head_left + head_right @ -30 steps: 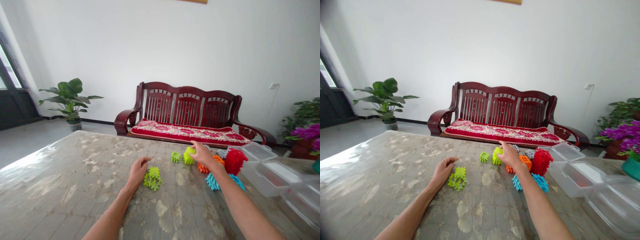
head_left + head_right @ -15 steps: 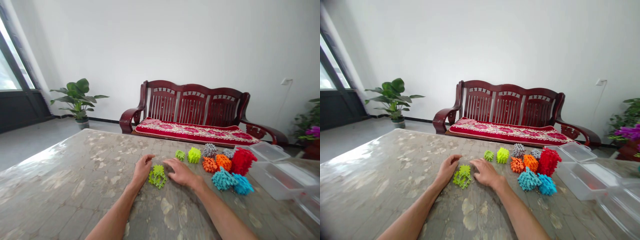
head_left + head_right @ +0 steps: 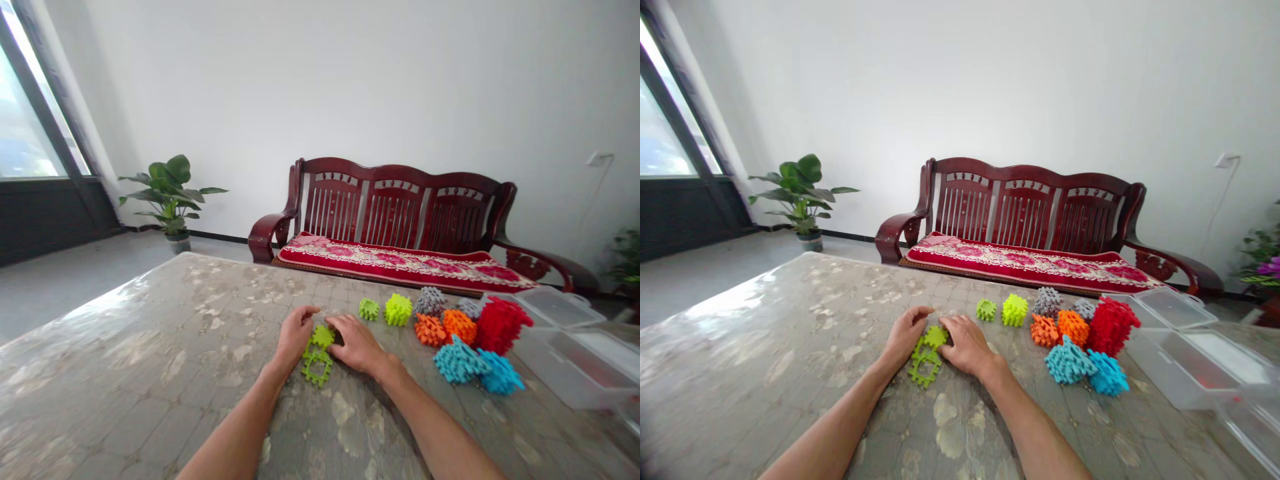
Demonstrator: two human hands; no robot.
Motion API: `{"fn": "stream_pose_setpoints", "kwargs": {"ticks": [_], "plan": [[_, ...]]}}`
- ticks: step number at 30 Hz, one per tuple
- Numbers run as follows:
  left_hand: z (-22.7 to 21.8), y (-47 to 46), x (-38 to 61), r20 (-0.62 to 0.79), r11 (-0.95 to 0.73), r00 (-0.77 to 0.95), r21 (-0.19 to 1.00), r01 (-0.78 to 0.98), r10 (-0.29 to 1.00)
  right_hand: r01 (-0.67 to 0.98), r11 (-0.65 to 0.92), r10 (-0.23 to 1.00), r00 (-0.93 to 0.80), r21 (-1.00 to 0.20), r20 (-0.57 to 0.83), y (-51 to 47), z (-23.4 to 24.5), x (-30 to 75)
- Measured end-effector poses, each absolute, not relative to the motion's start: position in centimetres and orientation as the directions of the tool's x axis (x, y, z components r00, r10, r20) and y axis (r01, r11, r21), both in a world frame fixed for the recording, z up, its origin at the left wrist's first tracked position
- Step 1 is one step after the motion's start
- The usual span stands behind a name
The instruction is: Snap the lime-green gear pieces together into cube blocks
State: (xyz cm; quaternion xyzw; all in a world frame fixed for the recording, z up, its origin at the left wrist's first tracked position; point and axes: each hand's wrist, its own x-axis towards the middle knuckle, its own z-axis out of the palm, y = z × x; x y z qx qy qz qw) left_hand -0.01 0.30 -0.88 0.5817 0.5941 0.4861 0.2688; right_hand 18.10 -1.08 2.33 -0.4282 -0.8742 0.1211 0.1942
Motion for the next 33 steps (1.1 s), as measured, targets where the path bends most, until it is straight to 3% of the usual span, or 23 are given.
{"fn": "stream_pose_setpoints", "kwargs": {"ticks": [6, 15, 21, 28, 33], "plan": [[-1.0, 0.4, -0.1, 0.236, -0.143, -0.179, 0.895, 0.422, 0.955, 0.739, 0.519, 0.854, -0.459, -0.430, 0.244, -1.6, 1.9, 19.3], [-0.5, 0.3, -0.1, 0.231, -0.141, -0.177, 0.901, 0.410, 0.957, 0.755, 0.546, 0.838, -0.492, -0.363, 0.237, -1.7, 2.3, 19.1], [-0.3, 0.1, -0.3, 0.230, -0.139, -0.181, 0.902, 0.408, 0.956, 0.743, 0.525, 0.851, -0.467, -0.415, 0.240, -1.4, 2.4, 19.4], [-0.5, 0.3, -0.4, 0.227, -0.134, -0.183, 0.901, 0.414, 0.957, 0.770, 0.382, 0.897, -0.175, -0.511, 0.406, 1.4, 4.9, 26.0], [-0.6, 0.3, -0.3, 0.225, -0.134, -0.182, 0.902, 0.411, 0.957, 0.886, 0.255, 0.903, -0.075, -0.388, 0.423, 3.1, 6.9, 31.9]]}}
